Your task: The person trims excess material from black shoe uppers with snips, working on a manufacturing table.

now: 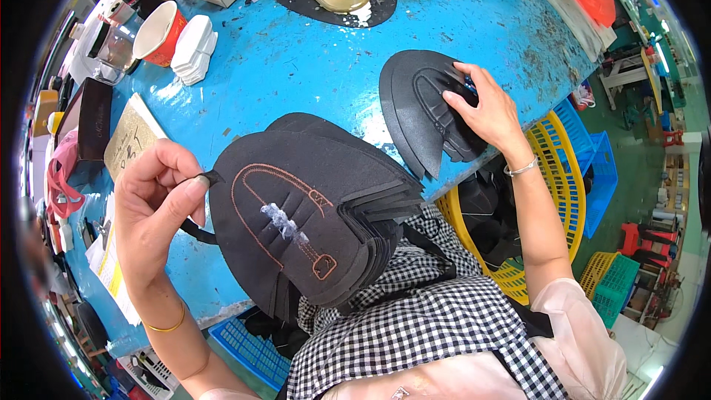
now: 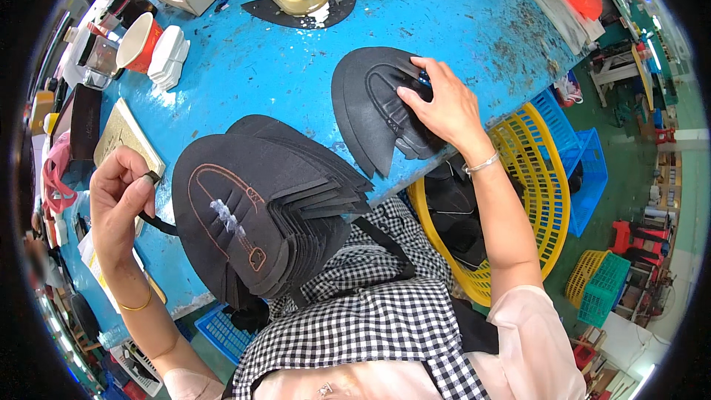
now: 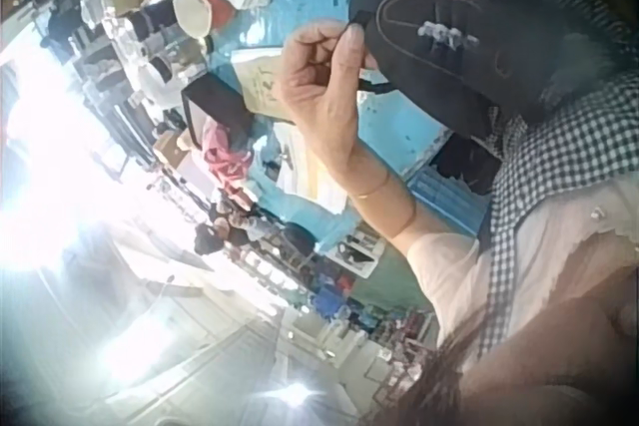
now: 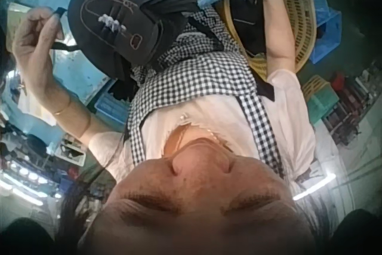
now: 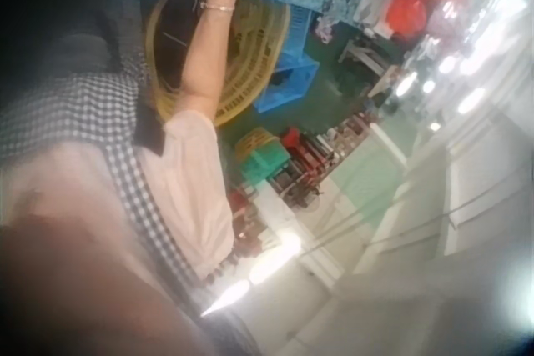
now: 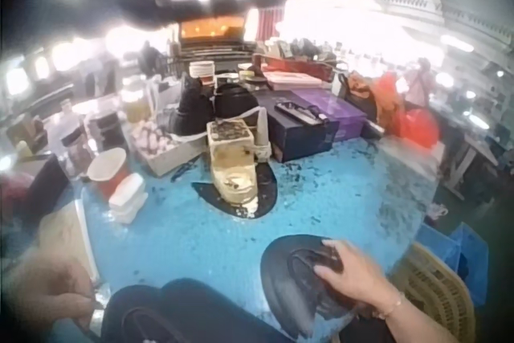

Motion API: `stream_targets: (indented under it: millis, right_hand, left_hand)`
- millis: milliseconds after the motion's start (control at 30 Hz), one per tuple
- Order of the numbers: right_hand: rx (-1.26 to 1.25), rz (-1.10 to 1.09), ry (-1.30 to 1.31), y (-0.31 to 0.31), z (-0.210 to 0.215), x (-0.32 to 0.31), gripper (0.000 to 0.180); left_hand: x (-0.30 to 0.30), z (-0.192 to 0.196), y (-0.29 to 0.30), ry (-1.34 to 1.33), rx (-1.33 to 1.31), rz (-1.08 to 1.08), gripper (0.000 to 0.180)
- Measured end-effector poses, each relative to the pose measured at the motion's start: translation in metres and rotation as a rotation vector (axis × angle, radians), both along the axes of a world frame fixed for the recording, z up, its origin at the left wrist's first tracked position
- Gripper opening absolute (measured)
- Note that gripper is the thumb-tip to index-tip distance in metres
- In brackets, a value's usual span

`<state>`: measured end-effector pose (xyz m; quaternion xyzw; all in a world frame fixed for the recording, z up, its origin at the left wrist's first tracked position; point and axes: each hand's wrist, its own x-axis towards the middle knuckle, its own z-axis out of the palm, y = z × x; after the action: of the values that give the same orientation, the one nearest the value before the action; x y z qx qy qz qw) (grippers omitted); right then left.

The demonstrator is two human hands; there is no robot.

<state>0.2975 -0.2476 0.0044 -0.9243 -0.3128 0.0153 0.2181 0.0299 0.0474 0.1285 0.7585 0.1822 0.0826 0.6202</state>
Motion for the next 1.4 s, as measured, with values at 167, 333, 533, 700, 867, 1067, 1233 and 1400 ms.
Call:
stream_targets:
  millis: [167, 333, 533, 700, 867, 1067, 1233, 1400]
  right_hand:
    - [-0.063, -0.053, 0.036, 0.006, 0.005, 0.003, 0.051]
    - [-0.158, -0.159, 0.064, 0.012, 0.009, 0.004, 0.053]
    - [-0.024, 0.026, 0.075, 0.0, 0.006, 0.013, 0.058]
    - [-0.278, -0.178, 0.179, 0.021, 0.032, 0.002, 0.065]
    - [-0.009, 0.021, 0.188, -0.009, 0.008, 0.026, 0.05]
    - [0.473, 0.081, 0.303, -0.009, 0.047, 0.005, 0.018]
    - [0.544, 0.248, 0.624, 0.031, 0.075, -0.035, 0.013]
    - [0.433, 0.345, 0.666, 0.055, 0.091, -0.053, 0.014]
  left_hand:
    - [0.001, -0.002, 0.003, -0.002, -0.014, -0.002, 0.011]
    - [-0.001, -0.005, 0.004, 0.005, -0.02, 0.015, 0.011]
    - [-0.003, -0.004, 0.009, 0.009, -0.012, 0.012, 0.01]
    - [-0.002, -0.001, 0.008, 0.037, 0.023, -0.002, 0.009]
    - [0.001, 0.004, 0.008, 0.148, 0.144, -0.094, 0.008]
    - [0.014, -0.007, 0.001, 0.174, 0.215, -0.377, 0.009]
    - [0.023, -0.019, -0.003, 0.179, 0.178, -0.635, 0.011]
    - [0.028, -0.024, -0.008, 0.241, 0.193, -0.628, 0.012]
